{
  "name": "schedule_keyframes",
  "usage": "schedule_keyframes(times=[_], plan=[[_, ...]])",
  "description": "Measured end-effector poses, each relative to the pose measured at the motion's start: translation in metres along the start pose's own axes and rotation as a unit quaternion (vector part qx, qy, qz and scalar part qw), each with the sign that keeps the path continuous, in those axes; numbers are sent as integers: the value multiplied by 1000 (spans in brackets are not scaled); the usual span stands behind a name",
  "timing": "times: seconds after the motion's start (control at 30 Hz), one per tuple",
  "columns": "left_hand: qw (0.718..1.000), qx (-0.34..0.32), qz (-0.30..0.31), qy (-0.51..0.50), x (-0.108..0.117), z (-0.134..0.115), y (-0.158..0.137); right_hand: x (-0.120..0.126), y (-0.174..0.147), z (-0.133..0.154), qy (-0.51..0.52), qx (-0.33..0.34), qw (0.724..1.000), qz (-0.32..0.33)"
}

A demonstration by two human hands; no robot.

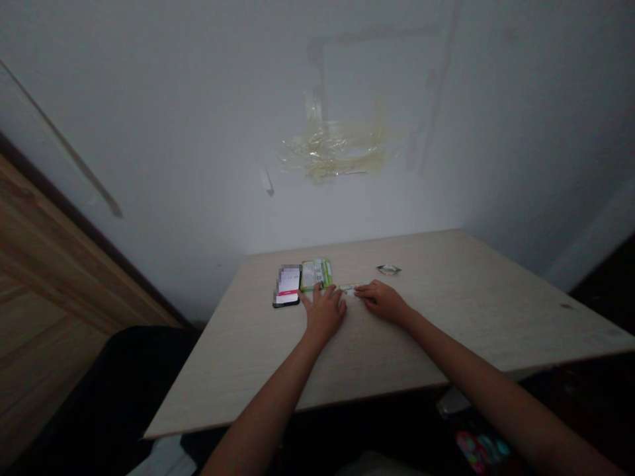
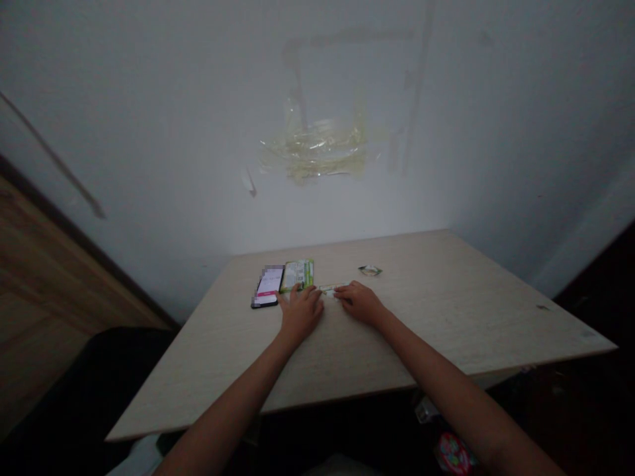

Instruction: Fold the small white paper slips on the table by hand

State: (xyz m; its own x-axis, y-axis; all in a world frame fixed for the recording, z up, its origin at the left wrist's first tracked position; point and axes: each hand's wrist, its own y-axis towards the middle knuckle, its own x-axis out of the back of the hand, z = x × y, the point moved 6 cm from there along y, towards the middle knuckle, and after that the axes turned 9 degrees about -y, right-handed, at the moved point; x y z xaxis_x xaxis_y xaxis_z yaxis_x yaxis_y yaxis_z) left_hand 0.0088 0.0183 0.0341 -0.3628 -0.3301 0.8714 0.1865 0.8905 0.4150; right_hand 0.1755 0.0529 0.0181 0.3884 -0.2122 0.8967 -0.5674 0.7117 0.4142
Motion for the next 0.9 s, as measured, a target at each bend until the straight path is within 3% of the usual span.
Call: schedule_keyframes(times=[0.5, 0.9], plan=[[1000, -3, 6, -3, 3, 6, 4, 2, 2, 2, -3, 8, 1000, 5], [997, -65, 39, -31, -4, -1, 0, -1, 2, 0, 0, 9, 1000, -4]])
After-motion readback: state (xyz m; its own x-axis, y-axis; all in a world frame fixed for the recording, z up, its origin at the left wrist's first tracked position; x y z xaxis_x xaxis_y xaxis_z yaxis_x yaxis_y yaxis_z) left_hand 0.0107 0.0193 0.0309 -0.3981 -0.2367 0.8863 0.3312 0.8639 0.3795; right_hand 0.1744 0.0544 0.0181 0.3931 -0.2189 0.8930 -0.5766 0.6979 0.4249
